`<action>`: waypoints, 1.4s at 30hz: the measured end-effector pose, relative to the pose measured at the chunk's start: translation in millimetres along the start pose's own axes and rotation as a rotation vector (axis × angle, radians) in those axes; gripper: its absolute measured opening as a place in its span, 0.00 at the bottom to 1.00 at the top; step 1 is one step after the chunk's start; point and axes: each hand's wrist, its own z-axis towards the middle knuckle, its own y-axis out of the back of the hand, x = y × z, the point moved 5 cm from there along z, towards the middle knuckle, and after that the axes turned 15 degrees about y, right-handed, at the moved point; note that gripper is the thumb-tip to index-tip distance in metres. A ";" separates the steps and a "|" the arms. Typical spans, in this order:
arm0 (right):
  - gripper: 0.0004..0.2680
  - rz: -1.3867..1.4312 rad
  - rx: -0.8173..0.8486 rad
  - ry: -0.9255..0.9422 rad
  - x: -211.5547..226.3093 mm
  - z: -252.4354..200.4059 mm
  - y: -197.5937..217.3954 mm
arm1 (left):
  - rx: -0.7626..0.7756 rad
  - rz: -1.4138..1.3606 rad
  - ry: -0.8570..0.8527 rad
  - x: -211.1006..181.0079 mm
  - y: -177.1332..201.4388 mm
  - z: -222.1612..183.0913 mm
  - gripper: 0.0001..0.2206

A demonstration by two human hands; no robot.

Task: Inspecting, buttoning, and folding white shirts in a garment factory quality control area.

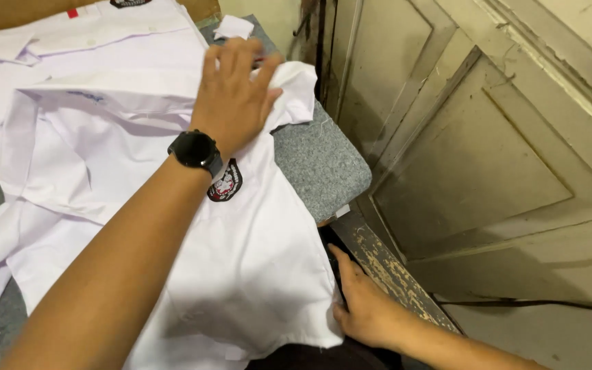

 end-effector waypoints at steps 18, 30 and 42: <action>0.08 1.266 -0.450 -0.645 -38.1 -33.7 -89.1 | 0.347 -0.449 -0.387 -25.8 12.7 -92.1 0.11; 0.06 1.333 -0.770 -0.716 -88.8 -77.0 -100.8 | 0.076 -0.093 -0.492 -28.0 -8.8 -85.7 0.21; 0.13 0.277 -0.278 0.178 44.1 -20.4 17.0 | -0.086 -0.094 0.359 70.7 103.5 -74.0 0.14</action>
